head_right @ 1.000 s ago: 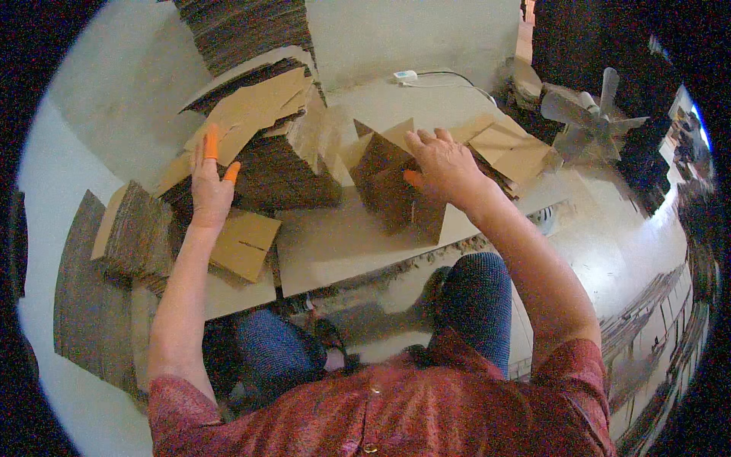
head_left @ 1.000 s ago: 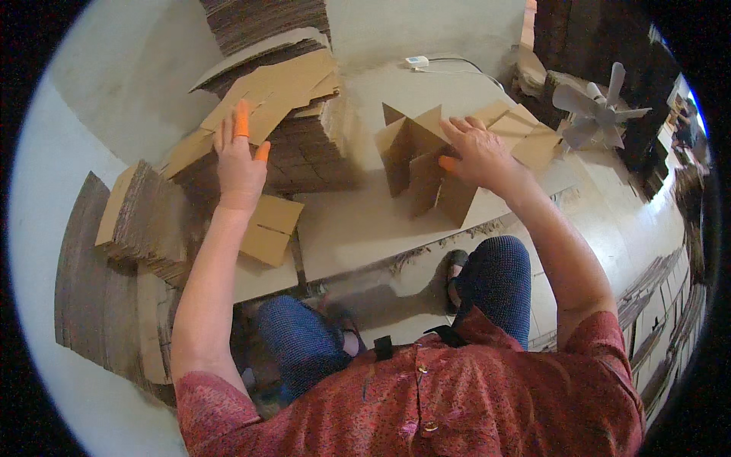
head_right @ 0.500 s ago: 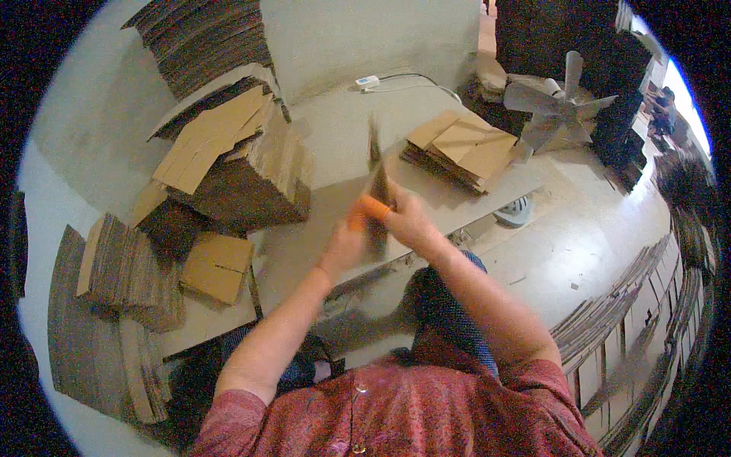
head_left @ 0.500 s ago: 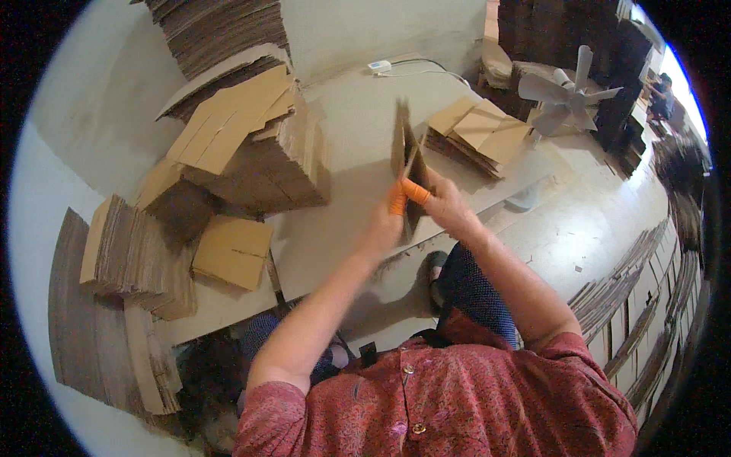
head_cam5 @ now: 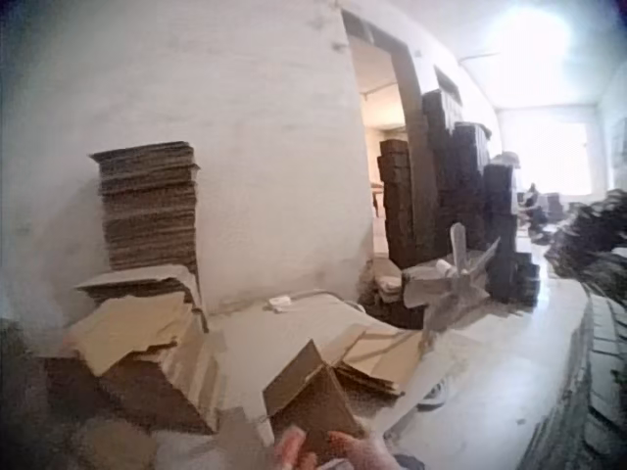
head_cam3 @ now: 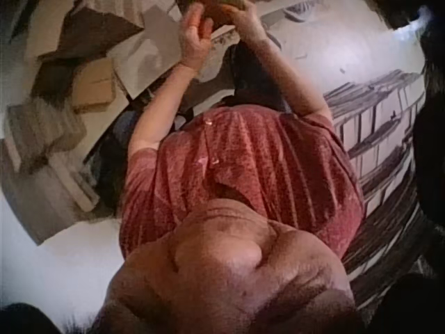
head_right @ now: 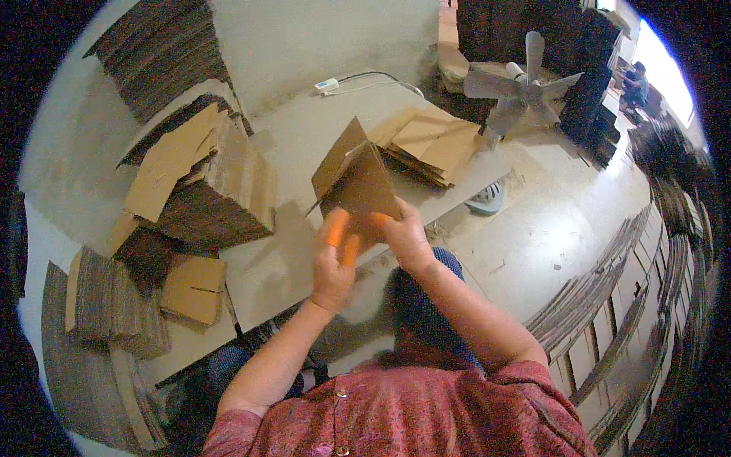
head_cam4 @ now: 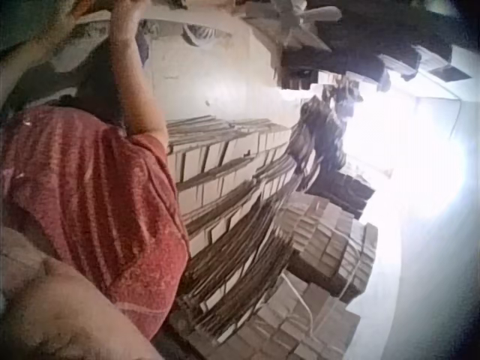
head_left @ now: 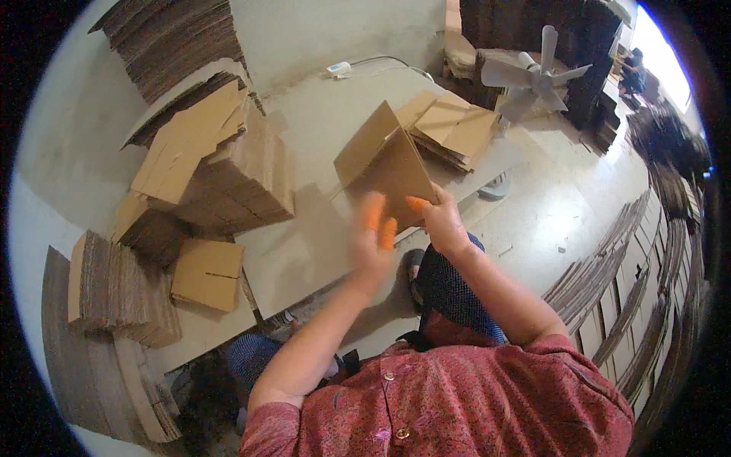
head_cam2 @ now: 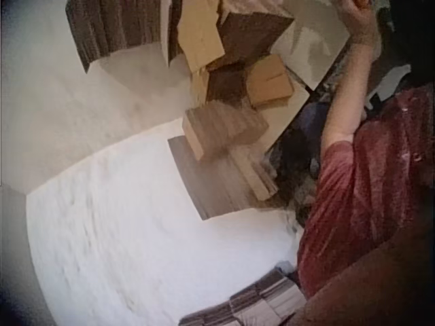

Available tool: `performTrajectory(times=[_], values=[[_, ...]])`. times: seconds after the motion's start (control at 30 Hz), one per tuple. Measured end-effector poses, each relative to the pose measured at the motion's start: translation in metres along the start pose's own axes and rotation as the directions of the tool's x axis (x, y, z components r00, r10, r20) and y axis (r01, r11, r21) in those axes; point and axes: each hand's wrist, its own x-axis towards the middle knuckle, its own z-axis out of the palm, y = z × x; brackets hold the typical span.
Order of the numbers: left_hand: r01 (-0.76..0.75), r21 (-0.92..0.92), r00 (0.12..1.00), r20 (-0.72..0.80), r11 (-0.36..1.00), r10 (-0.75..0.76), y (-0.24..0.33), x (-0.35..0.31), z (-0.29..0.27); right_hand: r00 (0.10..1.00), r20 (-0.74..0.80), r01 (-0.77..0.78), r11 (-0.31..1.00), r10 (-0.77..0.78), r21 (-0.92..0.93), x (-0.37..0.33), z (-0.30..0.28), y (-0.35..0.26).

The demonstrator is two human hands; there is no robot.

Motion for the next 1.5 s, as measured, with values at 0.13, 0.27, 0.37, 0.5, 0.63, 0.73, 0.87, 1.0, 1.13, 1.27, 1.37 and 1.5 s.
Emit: performTrajectory(times=[0.13, 0.27, 0.37, 0.5, 0.63, 0.73, 0.87, 1.0, 1.13, 1.27, 1.37, 1.5], values=[[0.115, -0.033, 0.988, -0.100, 0.993, -0.118, -0.004, 0.024, -0.007, 0.997, 0.076, 0.000, 0.998, -0.005, 0.068, 0.000, 0.000, 0.017], [-0.071, 0.271, 0.987, 0.157, 0.960, 0.029, -0.044, 0.004, 0.019, 0.998, 0.053, -0.044, 0.995, 0.039, 0.092, 0.003, 0.003, 0.025], [-0.072, 0.240, 0.990, 0.131, 0.968, 0.041, -0.043, -0.004, 0.030, 0.999, -0.014, -0.038, 0.980, 0.041, 0.195, 0.007, -0.005, 0.039], [0.008, 0.092, 0.991, 0.132, 0.996, -0.020, -0.022, 0.002, 0.029, 0.994, -0.101, 0.060, 0.956, -0.032, 0.286, 0.008, -0.007, 0.044], [-0.011, -0.051, 1.000, 0.016, 0.999, 0.012, -0.001, 0.015, 0.016, 0.970, -0.066, 0.238, 0.970, -0.234, 0.054, 0.010, -0.012, -0.007], [-0.038, -0.036, 0.999, 0.004, 0.999, 0.038, 0.015, 0.026, 0.008, 0.881, -0.031, 0.456, 0.865, -0.472, -0.211, 0.026, -0.030, -0.057], [0.002, -0.094, 0.993, 0.114, 0.996, 0.009, 0.012, 0.004, 0.006, 0.661, 0.062, 0.675, 0.557, -0.747, -0.484, 0.051, -0.045, -0.119], [0.280, -0.256, 0.929, 0.317, 0.925, -0.193, -0.008, -0.040, 0.015, 0.310, 0.485, 0.701, -0.147, -0.818, -0.698, 0.102, -0.076, -0.115], [0.333, -0.094, 0.845, 0.471, 0.938, -0.252, -0.011, -0.067, 0.013, 0.609, 0.601, 0.545, -0.276, -0.518, -0.791, 0.156, -0.141, -0.043], [0.359, -0.085, 0.811, 0.521, 0.929, -0.266, -0.016, -0.091, 0.003, 0.759, 0.626, 0.607, -0.155, -0.178, -0.779, 0.172, -0.164, 0.007], [0.404, -0.149, 0.841, 0.448, 0.903, -0.302, -0.020, -0.102, -0.009, 0.778, 0.615, 0.591, -0.182, -0.128, -0.786, 0.173, -0.160, 0.009], [0.231, 0.037, 0.954, 0.188, 0.972, -0.234, -0.003, -0.092, -0.057, 0.846, 0.532, 0.521, -0.262, 0.030, -0.813, 0.165, -0.150, -0.010]])
